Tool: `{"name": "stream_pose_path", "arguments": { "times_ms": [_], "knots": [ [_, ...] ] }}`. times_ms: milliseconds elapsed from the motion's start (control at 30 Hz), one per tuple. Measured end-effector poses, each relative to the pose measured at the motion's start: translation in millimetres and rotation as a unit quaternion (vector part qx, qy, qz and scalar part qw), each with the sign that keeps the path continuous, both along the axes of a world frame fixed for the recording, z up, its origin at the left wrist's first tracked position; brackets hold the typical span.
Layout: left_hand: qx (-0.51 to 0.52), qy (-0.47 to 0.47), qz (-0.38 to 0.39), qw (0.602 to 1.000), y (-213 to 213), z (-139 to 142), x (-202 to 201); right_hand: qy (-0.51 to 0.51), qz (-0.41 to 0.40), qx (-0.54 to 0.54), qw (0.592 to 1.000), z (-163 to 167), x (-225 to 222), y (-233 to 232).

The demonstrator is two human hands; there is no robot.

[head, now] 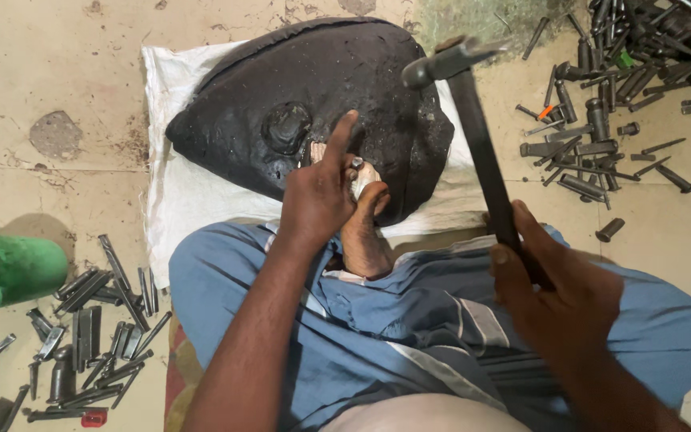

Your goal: The person sits cross-legged on the floor and uses a hammer and chisel to shape a large dark metal object resting on a white sack. The person repeatedly strikes the chisel with the hammer to chip away material from the object's surface.

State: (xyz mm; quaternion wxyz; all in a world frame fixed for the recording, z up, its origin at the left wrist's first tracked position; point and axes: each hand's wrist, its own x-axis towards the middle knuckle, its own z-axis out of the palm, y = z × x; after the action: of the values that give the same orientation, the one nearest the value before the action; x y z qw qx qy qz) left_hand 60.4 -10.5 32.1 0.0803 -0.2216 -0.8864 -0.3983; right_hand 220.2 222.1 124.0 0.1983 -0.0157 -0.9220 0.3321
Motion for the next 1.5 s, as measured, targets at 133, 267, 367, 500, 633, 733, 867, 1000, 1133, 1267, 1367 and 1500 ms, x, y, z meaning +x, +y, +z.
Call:
{"name": "stream_pose_path", "arguments": {
  "times_ms": [133,267,367,500,633,733,867,1000,1133,1267,1367,1500],
  "knots": [
    [-0.002,0.012,-0.024,1.000,1.7,4.1,2.0,-0.055,0.062,0.050,0.995,-21.9,-2.8,-10.2],
    [-0.006,0.023,-0.029,0.999,2.6,7.3,1.1,-0.019,0.077,0.010,0.997,-44.2,2.6,-12.0],
    [-0.008,0.008,-0.028,1.000,1.8,7.3,1.3,0.004,-0.001,-0.121,0.993,-53.5,11.0,-15.3],
    [-0.017,0.032,-0.044,0.998,1.4,5.5,0.8,-0.051,0.033,0.037,0.997,-59.3,13.9,-15.2],
    [-0.033,0.038,-0.049,0.998,2.1,5.9,0.1,-0.002,0.023,-0.008,1.000,-64.5,14.5,-11.7],
    [-0.062,0.029,-0.053,0.996,4.0,7.5,-0.4,-0.044,0.032,0.033,0.998,-70.9,16.7,-10.5],
    [-0.100,0.031,-0.048,0.993,6.6,8.4,-1.8,0.010,0.007,0.121,0.993,-81.8,18.3,-11.1],
    [-0.060,0.029,-0.056,0.996,6.0,8.4,-1.7,-0.069,0.011,0.012,0.998,-86.5,19.8,-10.5],
    [0.158,-0.024,0.039,0.986,-4.2,11.4,-5.4,-0.057,-0.025,-0.026,0.998,-83.9,21.4,-9.6],
    [0.267,-0.049,0.039,0.962,-14.2,14.1,-12.3,-0.130,-0.103,-0.220,0.961,-79.0,22.7,-11.5],
    [0.115,-0.075,0.047,0.989,-9.3,12.0,-17.1,-0.142,-0.099,-0.223,0.959,-77.0,21.5,-11.4],
    [0.108,-0.073,-0.004,0.991,-2.3,8.7,-16.3,-0.139,-0.070,-0.234,0.960,-74.8,21.0,-8.7]
  ]
}}
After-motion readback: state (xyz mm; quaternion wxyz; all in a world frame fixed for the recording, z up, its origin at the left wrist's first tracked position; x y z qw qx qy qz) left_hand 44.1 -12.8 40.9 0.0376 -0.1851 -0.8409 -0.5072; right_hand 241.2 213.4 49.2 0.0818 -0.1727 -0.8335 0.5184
